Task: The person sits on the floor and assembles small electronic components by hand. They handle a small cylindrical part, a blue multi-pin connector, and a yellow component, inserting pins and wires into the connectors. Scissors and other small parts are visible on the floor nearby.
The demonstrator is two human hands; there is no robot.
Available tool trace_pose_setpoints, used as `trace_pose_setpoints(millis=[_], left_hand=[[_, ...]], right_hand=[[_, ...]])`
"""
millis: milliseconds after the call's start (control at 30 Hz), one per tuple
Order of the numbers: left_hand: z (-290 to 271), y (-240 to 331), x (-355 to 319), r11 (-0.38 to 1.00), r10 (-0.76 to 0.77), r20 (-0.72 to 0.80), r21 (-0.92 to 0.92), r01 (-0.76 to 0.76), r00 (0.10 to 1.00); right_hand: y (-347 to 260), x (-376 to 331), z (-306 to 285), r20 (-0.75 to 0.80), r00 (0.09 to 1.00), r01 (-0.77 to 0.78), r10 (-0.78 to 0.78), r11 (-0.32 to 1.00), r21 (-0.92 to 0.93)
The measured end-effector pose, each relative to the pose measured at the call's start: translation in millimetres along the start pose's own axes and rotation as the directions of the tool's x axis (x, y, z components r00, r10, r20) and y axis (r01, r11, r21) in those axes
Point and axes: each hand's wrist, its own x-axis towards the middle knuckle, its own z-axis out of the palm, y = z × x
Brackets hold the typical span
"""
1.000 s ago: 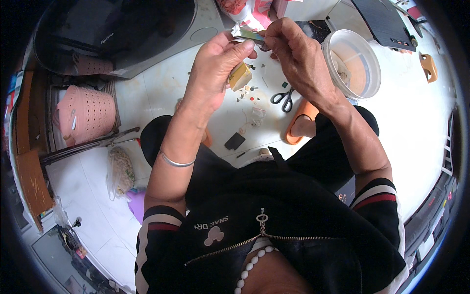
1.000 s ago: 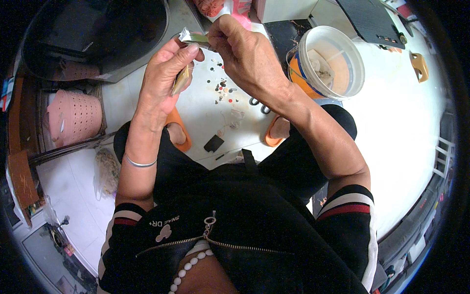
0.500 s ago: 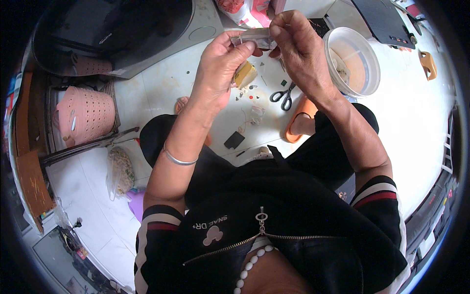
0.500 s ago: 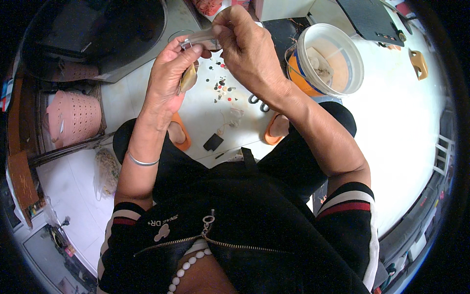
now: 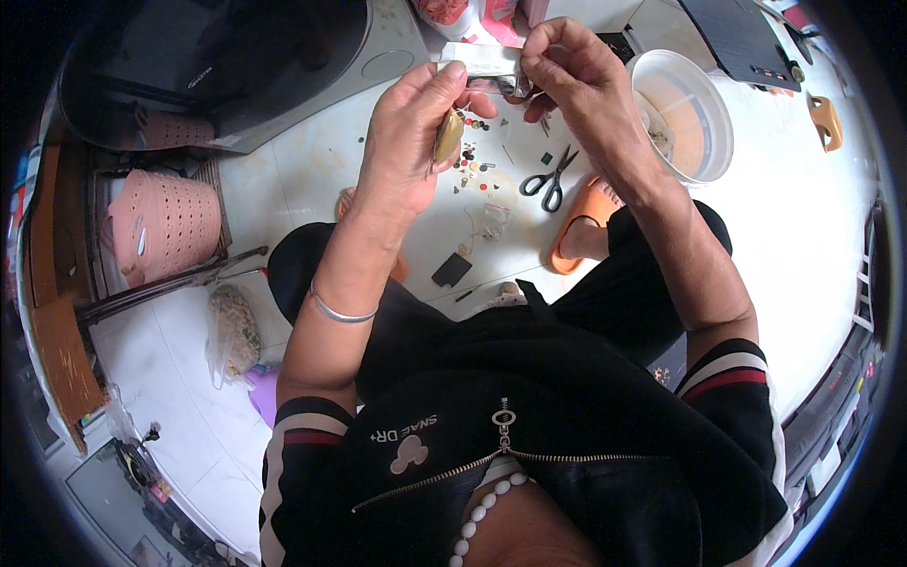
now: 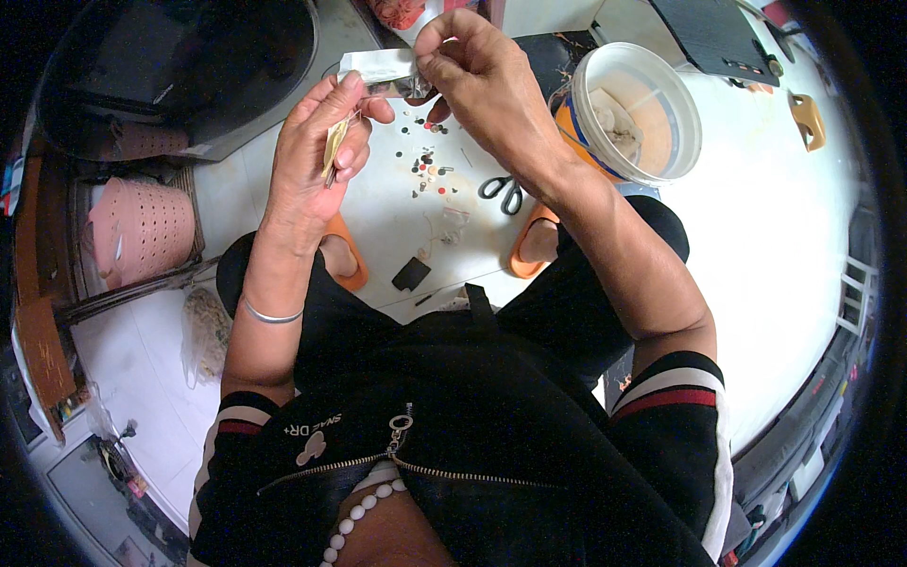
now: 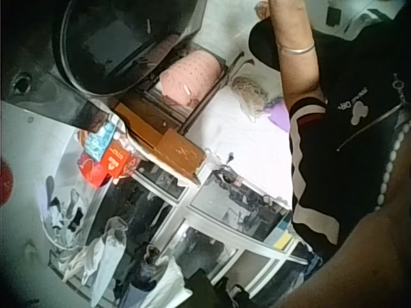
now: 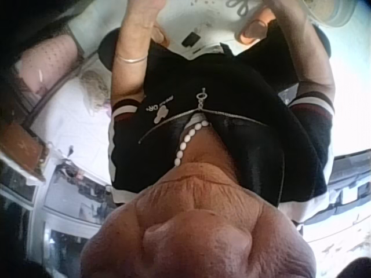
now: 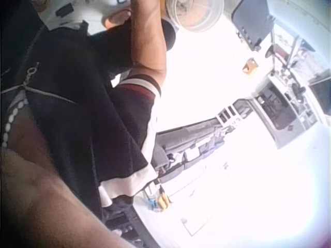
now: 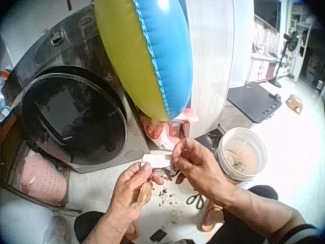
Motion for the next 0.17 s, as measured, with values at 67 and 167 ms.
trace_pose_setpoints(millis=[67,167], left_hand=[[-0.7,0.0,0.4,1.0,0.007,-0.016,0.002,-0.007,1.0],[-2.6,-0.1,0.8,0.999,0.032,-0.038,0.008,-0.032,0.999]], right_hand=[[1.2,0.4,-0.8,0.021,0.994,0.113,-0.112,0.986,-0.123],[2.8,-0.4,0.2,0.056,0.968,0.25,-0.244,0.927,-0.28]])
